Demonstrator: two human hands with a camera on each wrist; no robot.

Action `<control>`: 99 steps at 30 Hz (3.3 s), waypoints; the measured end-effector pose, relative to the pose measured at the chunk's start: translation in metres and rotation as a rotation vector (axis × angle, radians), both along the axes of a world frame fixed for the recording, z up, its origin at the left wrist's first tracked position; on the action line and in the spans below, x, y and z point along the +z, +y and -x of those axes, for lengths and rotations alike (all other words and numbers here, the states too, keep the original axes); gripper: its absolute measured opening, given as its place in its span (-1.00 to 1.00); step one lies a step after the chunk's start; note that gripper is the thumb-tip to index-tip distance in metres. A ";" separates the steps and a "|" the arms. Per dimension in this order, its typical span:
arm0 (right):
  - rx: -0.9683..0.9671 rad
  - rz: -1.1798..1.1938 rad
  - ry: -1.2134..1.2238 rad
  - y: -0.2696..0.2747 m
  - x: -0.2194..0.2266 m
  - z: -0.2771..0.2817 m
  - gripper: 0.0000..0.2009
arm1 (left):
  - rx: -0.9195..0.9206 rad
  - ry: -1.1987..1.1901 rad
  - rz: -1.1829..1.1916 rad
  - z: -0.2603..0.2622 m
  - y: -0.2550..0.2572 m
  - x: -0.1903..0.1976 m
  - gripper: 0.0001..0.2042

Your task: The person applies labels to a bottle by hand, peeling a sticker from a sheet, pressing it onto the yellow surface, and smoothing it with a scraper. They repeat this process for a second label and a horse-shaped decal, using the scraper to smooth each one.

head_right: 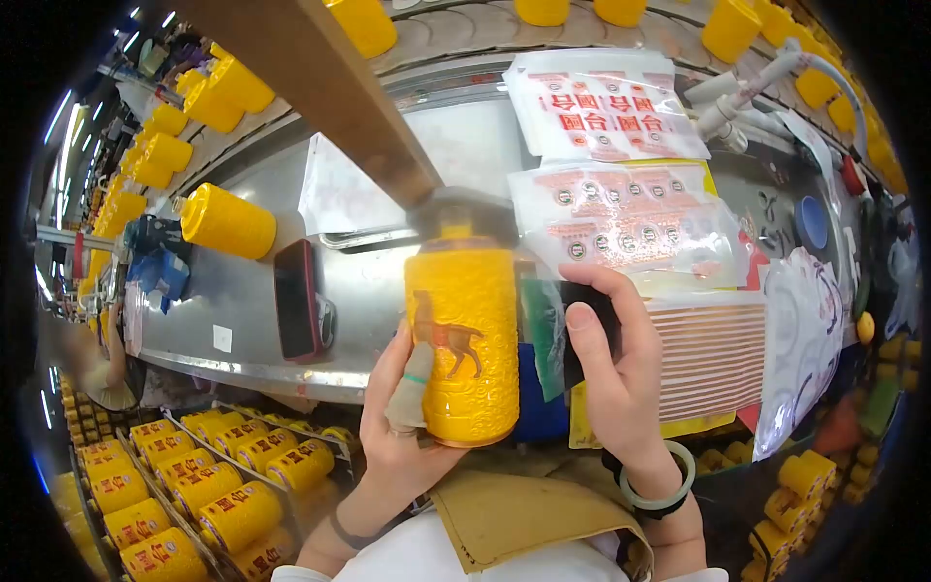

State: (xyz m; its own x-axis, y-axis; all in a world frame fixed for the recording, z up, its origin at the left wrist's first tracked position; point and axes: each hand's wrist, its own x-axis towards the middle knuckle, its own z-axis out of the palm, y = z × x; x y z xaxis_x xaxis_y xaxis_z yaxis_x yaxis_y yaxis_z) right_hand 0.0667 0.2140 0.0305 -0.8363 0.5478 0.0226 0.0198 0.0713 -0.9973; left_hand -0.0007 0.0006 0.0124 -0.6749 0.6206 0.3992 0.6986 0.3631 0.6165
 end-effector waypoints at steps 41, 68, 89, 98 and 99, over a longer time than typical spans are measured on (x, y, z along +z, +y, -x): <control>0.189 -1.281 0.249 0.016 0.058 0.071 -0.70 | 0.042 -0.363 -0.320 -0.005 0.000 -0.024 0.08; 0.167 -0.794 -0.394 0.115 0.015 -0.056 -0.59 | 0.062 -0.398 -0.127 -0.007 0.003 -0.035 0.16; 0.107 -1.447 -0.545 0.216 -0.055 -0.023 -0.39 | 0.110 -0.307 -0.054 -0.010 0.001 -0.021 0.06; 0.052 -1.339 -0.616 0.219 -0.058 -0.050 -0.50 | 0.073 -0.344 -0.052 -0.011 0.005 -0.014 0.06; 0.022 -1.354 -0.647 0.217 -0.058 -0.051 -0.50 | 0.088 -0.329 -0.024 -0.011 0.004 -0.013 0.05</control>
State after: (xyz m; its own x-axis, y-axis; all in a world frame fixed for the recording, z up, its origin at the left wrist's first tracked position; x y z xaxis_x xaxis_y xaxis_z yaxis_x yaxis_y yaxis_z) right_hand 0.1178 0.4314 -0.0272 -0.9072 0.4028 0.1214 0.4060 0.9139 0.0023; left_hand 0.0107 0.0046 -0.0011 -0.8202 0.5477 0.1651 0.4279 0.3959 0.8125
